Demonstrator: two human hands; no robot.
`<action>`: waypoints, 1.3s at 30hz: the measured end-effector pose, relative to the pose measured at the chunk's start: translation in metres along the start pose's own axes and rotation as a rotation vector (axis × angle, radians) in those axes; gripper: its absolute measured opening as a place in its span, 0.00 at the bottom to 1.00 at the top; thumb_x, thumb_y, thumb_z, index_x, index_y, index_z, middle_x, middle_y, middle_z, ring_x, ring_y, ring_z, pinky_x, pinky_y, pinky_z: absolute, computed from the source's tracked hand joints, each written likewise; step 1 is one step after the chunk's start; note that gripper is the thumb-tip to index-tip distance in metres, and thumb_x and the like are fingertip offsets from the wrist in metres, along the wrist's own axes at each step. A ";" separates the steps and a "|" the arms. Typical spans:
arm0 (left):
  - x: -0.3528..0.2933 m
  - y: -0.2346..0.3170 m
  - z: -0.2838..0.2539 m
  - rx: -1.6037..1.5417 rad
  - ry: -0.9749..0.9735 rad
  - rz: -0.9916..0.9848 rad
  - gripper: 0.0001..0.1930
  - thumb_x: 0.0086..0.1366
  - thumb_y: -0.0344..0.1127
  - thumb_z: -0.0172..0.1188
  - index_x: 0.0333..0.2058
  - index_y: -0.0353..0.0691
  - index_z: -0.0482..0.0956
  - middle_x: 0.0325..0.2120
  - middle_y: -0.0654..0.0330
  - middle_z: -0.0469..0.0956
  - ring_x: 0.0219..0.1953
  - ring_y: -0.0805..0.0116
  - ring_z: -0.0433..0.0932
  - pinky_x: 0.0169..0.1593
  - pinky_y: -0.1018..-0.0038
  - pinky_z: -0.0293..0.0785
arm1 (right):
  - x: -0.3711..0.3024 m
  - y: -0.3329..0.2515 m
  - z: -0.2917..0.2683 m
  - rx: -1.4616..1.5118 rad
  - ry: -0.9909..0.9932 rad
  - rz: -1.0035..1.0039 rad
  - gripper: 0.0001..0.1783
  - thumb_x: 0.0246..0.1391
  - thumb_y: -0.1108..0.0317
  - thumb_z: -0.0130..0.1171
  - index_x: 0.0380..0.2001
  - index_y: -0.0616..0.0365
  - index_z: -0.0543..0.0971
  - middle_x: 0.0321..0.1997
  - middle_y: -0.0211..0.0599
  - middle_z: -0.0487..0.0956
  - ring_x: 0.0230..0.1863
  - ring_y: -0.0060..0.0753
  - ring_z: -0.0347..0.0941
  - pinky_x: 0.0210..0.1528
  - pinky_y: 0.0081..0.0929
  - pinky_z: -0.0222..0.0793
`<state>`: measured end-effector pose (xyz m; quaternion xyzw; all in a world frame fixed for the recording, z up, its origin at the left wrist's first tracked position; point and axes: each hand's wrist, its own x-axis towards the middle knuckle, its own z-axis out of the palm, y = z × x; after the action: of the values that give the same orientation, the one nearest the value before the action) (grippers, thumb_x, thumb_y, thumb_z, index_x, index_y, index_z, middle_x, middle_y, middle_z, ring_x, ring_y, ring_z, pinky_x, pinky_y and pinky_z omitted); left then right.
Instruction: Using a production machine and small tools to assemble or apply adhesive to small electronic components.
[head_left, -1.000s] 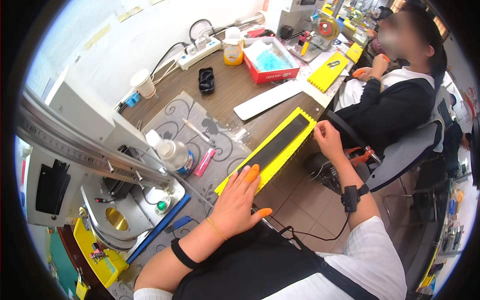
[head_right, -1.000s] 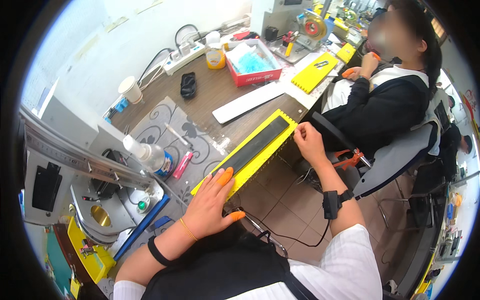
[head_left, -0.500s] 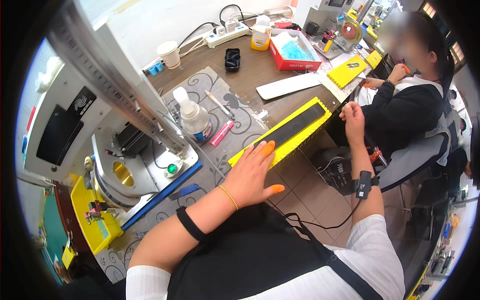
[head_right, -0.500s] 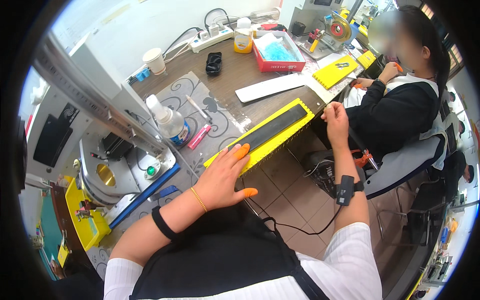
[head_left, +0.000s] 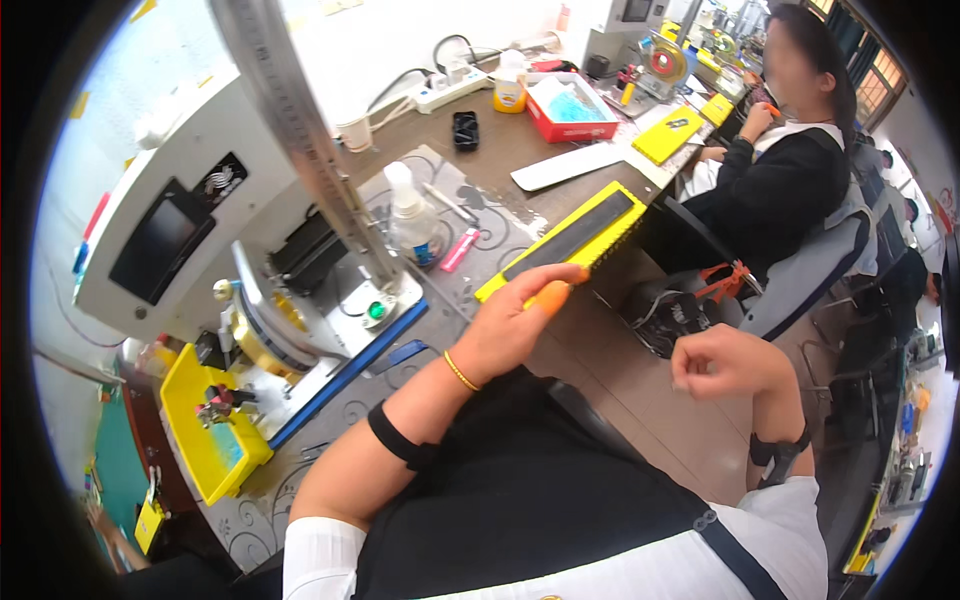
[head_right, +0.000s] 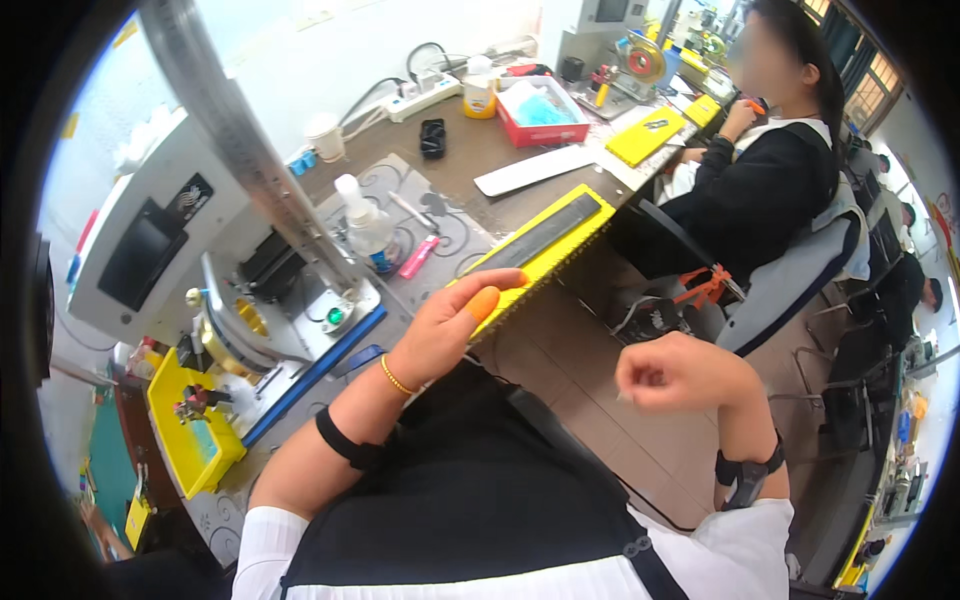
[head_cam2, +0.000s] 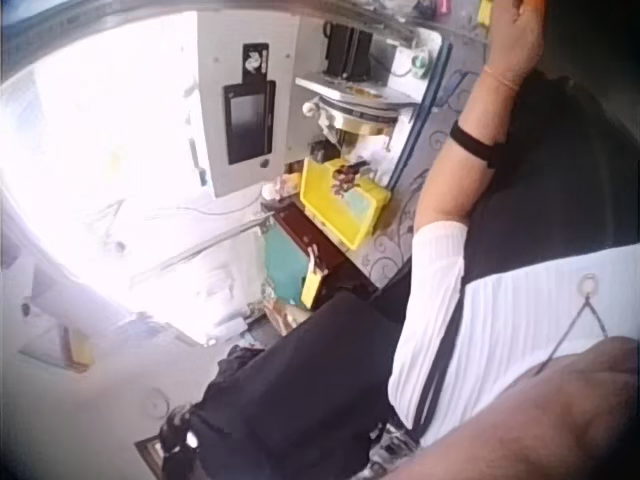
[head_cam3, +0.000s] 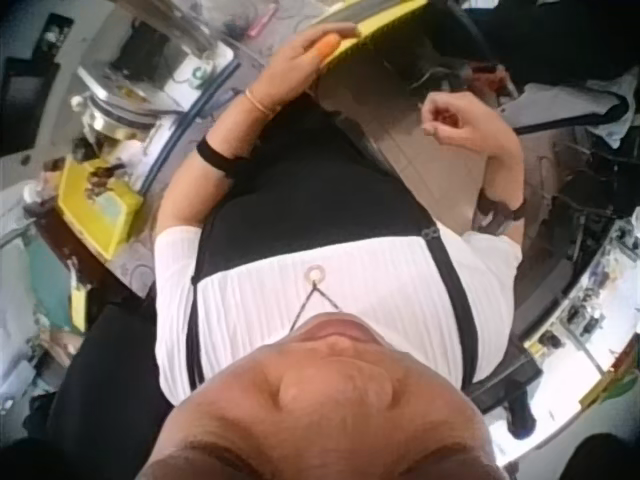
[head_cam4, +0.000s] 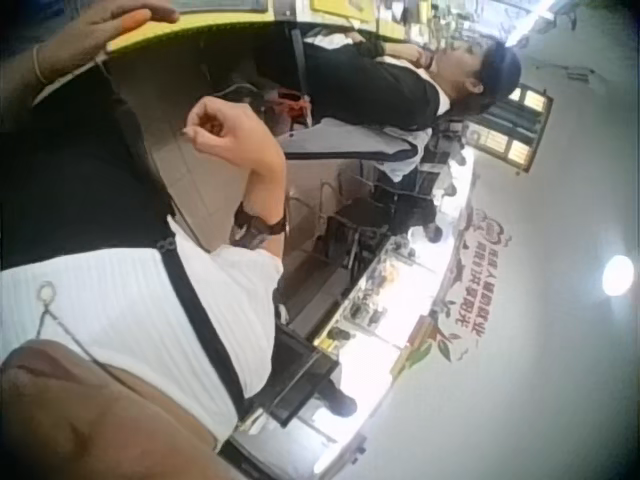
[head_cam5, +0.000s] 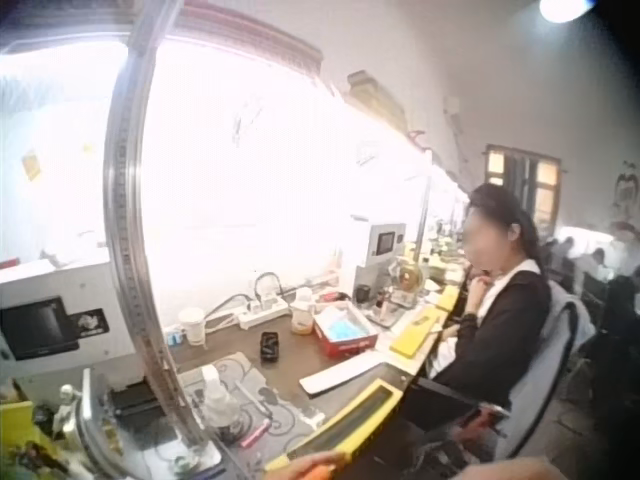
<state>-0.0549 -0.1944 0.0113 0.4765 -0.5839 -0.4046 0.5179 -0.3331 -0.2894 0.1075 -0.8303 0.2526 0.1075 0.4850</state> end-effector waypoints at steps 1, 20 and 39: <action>-0.005 0.013 0.000 -0.300 -0.018 0.039 0.20 0.73 0.42 0.46 0.57 0.36 0.70 0.53 0.55 0.73 0.56 0.62 0.72 0.61 0.70 0.64 | 0.005 -0.031 0.005 0.122 0.015 -0.251 0.04 0.49 0.72 0.58 0.26 0.60 0.75 0.25 0.30 0.78 0.26 0.23 0.74 0.31 0.20 0.68; -0.046 0.034 -0.094 -0.133 0.734 -0.061 0.15 0.74 0.40 0.45 0.40 0.35 0.76 0.16 0.73 0.60 0.18 0.85 0.53 0.22 0.84 0.50 | 0.261 -0.167 0.007 0.159 0.394 -0.641 0.11 0.61 0.63 0.57 0.36 0.62 0.75 0.28 0.22 0.73 0.29 0.12 0.64 0.34 0.15 0.63; -0.099 -0.014 -0.085 0.132 0.655 -0.376 0.14 0.71 0.41 0.48 0.37 0.38 0.78 0.16 0.63 0.72 0.21 0.76 0.71 0.28 0.77 0.67 | 0.267 -0.124 0.052 0.162 0.424 -0.435 0.08 0.61 0.67 0.57 0.36 0.62 0.76 0.25 0.22 0.72 0.26 0.09 0.63 0.28 0.13 0.60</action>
<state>0.0322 -0.0991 -0.0127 0.7116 -0.3150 -0.2803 0.5620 -0.0378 -0.2789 0.0616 -0.8274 0.1725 -0.1948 0.4976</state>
